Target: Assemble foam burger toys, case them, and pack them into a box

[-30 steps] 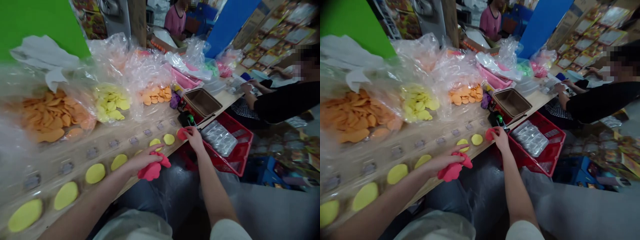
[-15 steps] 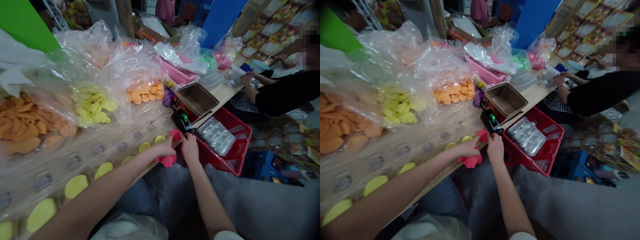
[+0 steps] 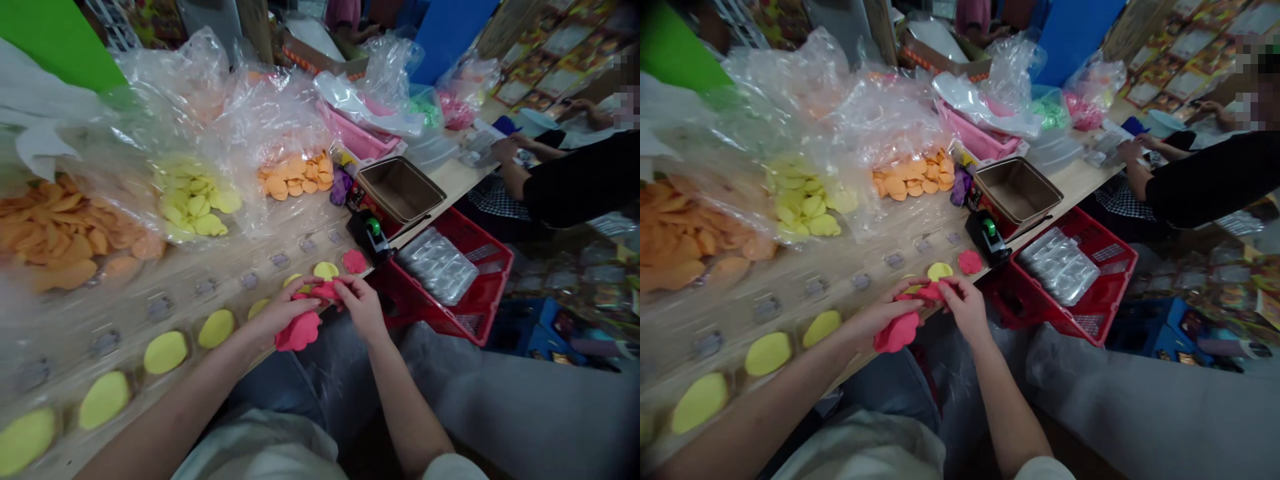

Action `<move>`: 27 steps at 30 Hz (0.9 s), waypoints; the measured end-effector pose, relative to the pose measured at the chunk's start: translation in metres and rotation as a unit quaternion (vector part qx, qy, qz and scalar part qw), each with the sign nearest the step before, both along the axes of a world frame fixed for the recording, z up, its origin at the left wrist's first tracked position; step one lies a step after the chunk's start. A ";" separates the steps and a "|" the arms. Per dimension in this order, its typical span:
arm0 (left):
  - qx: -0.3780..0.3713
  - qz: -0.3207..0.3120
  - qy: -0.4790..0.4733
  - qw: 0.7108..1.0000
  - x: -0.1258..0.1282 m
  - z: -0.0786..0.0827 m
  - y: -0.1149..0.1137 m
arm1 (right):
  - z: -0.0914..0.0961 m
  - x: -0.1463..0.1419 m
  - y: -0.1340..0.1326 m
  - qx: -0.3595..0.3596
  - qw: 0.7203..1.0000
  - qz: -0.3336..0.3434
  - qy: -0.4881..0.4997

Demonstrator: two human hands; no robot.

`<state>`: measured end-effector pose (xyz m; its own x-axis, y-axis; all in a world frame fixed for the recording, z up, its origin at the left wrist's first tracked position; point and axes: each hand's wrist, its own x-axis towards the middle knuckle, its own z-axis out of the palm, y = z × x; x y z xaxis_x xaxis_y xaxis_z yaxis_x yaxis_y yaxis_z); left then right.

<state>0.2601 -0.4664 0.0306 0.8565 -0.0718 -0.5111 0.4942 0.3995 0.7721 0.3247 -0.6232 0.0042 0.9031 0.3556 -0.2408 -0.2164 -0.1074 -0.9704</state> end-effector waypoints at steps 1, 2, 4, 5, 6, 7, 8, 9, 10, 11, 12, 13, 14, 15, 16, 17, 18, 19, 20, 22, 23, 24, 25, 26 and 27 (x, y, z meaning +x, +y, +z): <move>0.004 -0.003 -0.003 1.000 -0.004 0.000 0.001 | 0.000 -0.002 0.002 0.009 1.000 -0.014 0.013; 0.022 -0.002 -0.007 1.000 -0.006 -0.001 0.002 | -0.001 -0.002 0.004 0.014 0.999 -0.019 0.025; 0.080 0.008 -0.018 0.997 -0.008 -0.003 0.003 | 0.000 -0.002 0.005 0.004 1.000 -0.010 0.005; 0.106 0.015 -0.022 0.994 -0.008 -0.005 0.003 | 0.001 -0.002 0.006 -0.013 0.999 -0.004 -0.032; 0.123 0.024 -0.024 0.992 -0.008 -0.005 0.004 | 0.002 -0.001 0.006 -0.031 0.996 -0.003 -0.080; 0.127 0.032 -0.022 0.991 -0.008 -0.006 0.004 | 0.003 0.000 0.007 -0.046 0.991 -0.006 -0.125; 0.117 0.035 -0.015 0.992 -0.008 -0.006 0.004 | 0.004 0.001 0.008 -0.055 0.986 -0.012 -0.158; 0.096 0.036 -0.005 0.995 -0.008 -0.006 0.003 | 0.004 0.002 0.008 -0.056 0.983 -0.021 -0.172; 0.072 0.036 0.005 0.997 -0.008 -0.006 0.003 | 0.004 0.002 0.009 -0.050 0.984 -0.032 -0.170; 0.053 0.036 0.013 0.998 -0.008 -0.006 0.003 | 0.003 0.003 0.010 -0.041 0.985 -0.044 -0.160; 0.043 0.035 0.017 0.998 -0.008 -0.007 0.002 | 0.001 0.004 0.011 -0.032 0.987 -0.054 -0.149; 0.043 0.034 0.018 0.998 -0.008 -0.008 0.001 | -0.001 0.004 0.011 -0.026 0.988 -0.061 -0.140; 0.049 0.035 0.016 0.998 -0.008 -0.009 0.000 | -0.003 0.005 0.011 -0.023 0.989 -0.067 -0.133; 0.054 0.037 0.014 0.998 -0.008 -0.011 -0.001 | -0.006 0.005 0.010 -0.021 0.989 -0.068 -0.126; 0.062 0.035 0.012 0.997 -0.007 -0.013 -0.002 | -0.009 0.006 0.009 -0.024 0.990 -0.068 -0.120; 0.082 0.028 0.004 0.996 -0.005 -0.015 -0.003 | -0.012 0.008 0.008 -0.031 0.991 -0.065 -0.117; 0.116 0.017 -0.011 0.993 -0.003 -0.017 -0.003 | -0.015 0.010 0.006 -0.047 0.990 -0.058 -0.120; 0.159 0.006 -0.029 0.987 0.001 -0.019 -0.004 | -0.017 0.014 0.005 -0.070 0.988 -0.048 -0.133; 0.203 -0.005 -0.048 0.978 0.006 -0.022 -0.004 | -0.020 0.018 0.005 -0.099 0.982 -0.037 -0.155; 0.276 -0.023 -0.079 0.958 0.019 -0.027 -0.004 | -0.025 0.028 0.008 -0.164 0.959 -0.023 -0.229; 0.294 -0.028 -0.087 0.951 0.026 -0.029 -0.003 | -0.028 0.032 0.010 -0.196 0.942 -0.019 -0.271; 0.308 -0.033 -0.090 0.947 0.033 -0.032 -0.001 | -0.031 0.036 0.013 -0.225 0.924 -0.017 -0.309; 0.327 -0.038 -0.094 0.940 0.039 -0.034 0.000 | -0.034 0.039 0.016 -0.253 0.906 -0.017 -0.340; 0.348 -0.042 -0.095 0.932 0.043 -0.036 0.002 | -0.037 0.041 0.020 -0.279 0.888 -0.016 -0.366; 0.369 -0.045 -0.096 0.923 0.046 -0.037 0.005 | -0.040 0.042 0.023 -0.302 0.872 -0.013 -0.385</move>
<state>0.3056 -0.4619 -0.0068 0.9437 0.1599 -0.2896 0.3263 -0.3065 0.8942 0.3668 -0.6006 -0.0354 0.8856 0.3504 0.3048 0.4643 -0.6546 -0.5966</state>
